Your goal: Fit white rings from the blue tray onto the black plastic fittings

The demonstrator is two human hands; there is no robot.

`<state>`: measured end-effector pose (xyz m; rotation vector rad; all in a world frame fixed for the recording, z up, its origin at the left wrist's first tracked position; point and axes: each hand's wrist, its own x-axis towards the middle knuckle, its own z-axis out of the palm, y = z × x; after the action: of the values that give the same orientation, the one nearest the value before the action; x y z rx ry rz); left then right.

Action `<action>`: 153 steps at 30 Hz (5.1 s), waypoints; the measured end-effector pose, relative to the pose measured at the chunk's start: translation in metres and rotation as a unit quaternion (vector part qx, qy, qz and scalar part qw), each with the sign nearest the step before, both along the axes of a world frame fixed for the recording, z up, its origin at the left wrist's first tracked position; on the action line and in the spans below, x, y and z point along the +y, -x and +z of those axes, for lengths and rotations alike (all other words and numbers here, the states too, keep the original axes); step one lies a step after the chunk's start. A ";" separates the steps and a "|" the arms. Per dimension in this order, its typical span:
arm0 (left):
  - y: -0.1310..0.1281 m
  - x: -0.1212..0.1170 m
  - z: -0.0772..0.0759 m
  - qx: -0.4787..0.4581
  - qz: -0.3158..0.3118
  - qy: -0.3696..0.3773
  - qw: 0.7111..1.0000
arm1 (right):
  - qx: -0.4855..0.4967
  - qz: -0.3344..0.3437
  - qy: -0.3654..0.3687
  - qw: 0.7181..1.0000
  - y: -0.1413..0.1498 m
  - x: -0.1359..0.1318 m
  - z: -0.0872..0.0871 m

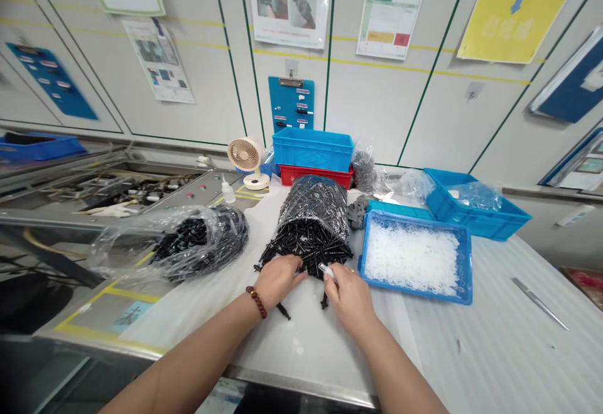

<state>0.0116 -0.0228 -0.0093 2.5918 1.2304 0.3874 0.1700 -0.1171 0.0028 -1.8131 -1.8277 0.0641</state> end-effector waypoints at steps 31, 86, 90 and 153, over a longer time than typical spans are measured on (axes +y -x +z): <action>0.014 0.003 0.008 -0.327 -0.113 0.179 0.921 | -0.105 -0.021 0.105 0.989 0.002 0.000 0.005; 0.011 -0.004 0.005 -0.264 -0.187 0.213 0.922 | -0.147 -0.075 0.120 0.979 0.009 -0.001 0.001; 0.010 -0.002 0.005 -0.294 -0.149 0.259 0.908 | -0.135 -0.093 0.118 0.979 0.008 -0.002 0.002; 0.014 -0.004 0.011 -0.173 -0.188 0.176 0.951 | -0.116 0.010 0.168 0.979 0.012 -0.001 0.002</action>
<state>-0.0022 -0.0273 0.0019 2.2550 0.6061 0.4689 0.1576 -0.1186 0.0044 -2.1081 -2.0997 0.1856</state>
